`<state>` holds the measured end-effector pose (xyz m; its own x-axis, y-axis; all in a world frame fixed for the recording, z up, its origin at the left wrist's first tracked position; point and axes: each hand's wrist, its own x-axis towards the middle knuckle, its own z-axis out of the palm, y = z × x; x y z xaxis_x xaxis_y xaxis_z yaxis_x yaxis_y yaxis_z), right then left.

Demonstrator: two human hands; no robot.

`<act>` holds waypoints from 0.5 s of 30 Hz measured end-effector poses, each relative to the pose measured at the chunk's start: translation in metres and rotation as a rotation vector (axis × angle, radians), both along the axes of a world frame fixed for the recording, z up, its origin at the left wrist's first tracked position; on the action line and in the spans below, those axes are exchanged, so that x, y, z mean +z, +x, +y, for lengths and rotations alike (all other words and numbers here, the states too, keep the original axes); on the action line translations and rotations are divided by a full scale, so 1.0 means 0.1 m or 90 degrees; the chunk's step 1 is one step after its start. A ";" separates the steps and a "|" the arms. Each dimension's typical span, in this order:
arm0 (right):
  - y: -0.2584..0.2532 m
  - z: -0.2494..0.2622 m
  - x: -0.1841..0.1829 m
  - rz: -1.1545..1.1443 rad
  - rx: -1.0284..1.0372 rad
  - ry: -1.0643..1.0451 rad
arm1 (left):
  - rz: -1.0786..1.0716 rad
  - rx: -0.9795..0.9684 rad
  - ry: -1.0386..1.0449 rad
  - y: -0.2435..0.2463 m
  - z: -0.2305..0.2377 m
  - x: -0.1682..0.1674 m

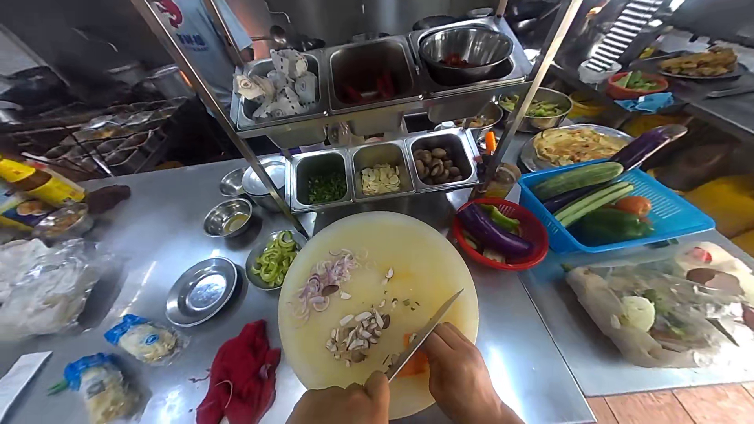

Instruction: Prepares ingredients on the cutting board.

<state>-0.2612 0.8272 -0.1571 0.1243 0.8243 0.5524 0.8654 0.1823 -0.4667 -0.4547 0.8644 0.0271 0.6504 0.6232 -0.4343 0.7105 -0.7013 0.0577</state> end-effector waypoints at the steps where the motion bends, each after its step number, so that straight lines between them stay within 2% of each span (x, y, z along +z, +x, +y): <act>1: 0.00 0.00 -0.02 0.000 0.002 0.013 | 0.007 0.014 -0.028 0.06 0.02 -0.03; 4: -0.02 0.00 -0.06 0.000 0.002 0.044 | 0.070 0.066 -0.120 0.28 0.13 -0.19; 8: 0.02 0.00 -0.08 -0.012 0.009 0.061 | 0.085 0.066 -0.158 0.27 0.17 0.10; 12: 0.01 0.00 -0.11 -0.003 0.011 0.074 | 0.079 0.106 -0.181 0.34 0.14 -0.16; 15: 0.03 -0.02 -0.11 -0.004 0.011 0.078 | 0.080 0.096 -0.184 0.30 0.16 0.02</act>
<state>-0.2581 0.8255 -0.1678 0.1069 0.7530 0.6493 0.8642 0.2526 -0.4352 -0.4247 0.8807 0.0288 0.4904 0.5480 -0.6776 0.8193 -0.5549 0.1442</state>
